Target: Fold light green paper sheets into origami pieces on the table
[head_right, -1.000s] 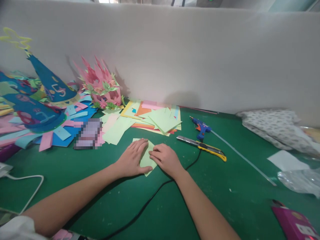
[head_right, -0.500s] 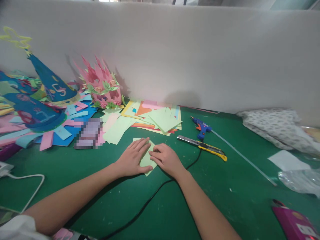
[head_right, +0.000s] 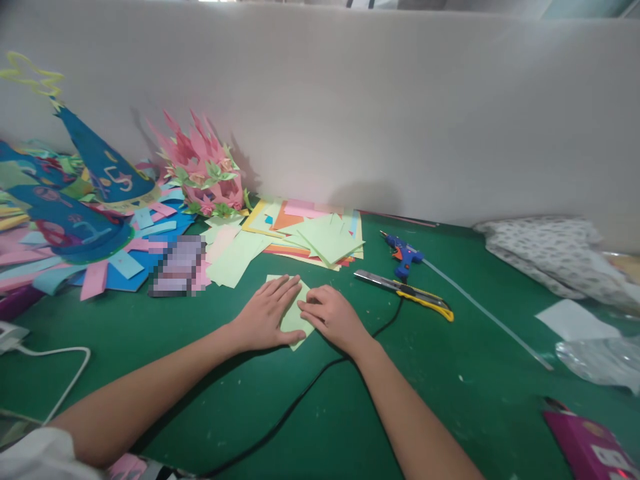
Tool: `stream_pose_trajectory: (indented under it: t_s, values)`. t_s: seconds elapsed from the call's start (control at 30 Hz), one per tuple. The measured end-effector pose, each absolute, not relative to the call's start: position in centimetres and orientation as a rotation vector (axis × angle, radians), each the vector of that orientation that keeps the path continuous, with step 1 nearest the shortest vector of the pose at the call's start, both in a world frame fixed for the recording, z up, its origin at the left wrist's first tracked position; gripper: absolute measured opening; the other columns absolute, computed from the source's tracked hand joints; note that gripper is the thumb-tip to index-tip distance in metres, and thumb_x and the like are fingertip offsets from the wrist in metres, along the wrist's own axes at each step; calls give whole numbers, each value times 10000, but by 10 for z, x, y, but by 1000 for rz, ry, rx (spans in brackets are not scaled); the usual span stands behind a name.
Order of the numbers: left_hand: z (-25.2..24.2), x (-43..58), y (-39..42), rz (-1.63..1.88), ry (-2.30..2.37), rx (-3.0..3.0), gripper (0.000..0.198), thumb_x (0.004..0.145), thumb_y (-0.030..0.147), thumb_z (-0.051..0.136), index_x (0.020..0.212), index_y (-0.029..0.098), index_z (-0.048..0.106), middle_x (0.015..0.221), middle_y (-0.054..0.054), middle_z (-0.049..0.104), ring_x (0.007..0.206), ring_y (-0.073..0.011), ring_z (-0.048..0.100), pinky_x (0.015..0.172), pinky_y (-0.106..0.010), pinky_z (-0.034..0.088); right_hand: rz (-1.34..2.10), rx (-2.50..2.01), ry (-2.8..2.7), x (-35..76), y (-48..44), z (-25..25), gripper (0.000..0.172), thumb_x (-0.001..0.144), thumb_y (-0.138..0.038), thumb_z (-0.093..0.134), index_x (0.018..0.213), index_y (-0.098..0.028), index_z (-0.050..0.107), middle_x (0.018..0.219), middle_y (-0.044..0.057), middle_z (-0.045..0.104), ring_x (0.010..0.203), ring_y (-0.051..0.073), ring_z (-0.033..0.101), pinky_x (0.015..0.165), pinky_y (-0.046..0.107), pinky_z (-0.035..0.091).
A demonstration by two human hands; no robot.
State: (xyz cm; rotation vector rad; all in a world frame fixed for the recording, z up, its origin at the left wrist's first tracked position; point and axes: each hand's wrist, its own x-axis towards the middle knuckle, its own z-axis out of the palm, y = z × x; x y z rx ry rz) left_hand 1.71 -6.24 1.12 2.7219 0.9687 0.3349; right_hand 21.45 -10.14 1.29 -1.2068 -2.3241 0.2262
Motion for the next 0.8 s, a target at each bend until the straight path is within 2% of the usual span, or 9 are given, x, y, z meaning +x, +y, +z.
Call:
stream_pose_trajectory:
  t_s: [0.8]
  values:
    - [13, 17, -60, 341, 954, 2712, 887, 728, 721, 458, 1388, 142, 329, 1482, -118, 290, 1363, -312, 241, 1098, -463, 218, 236, -1201, -2345, 215, -101, 14, 242, 928, -298, 466, 1009, -216, 679, 911, 67, 615, 849, 187, 506, 776, 355, 427]
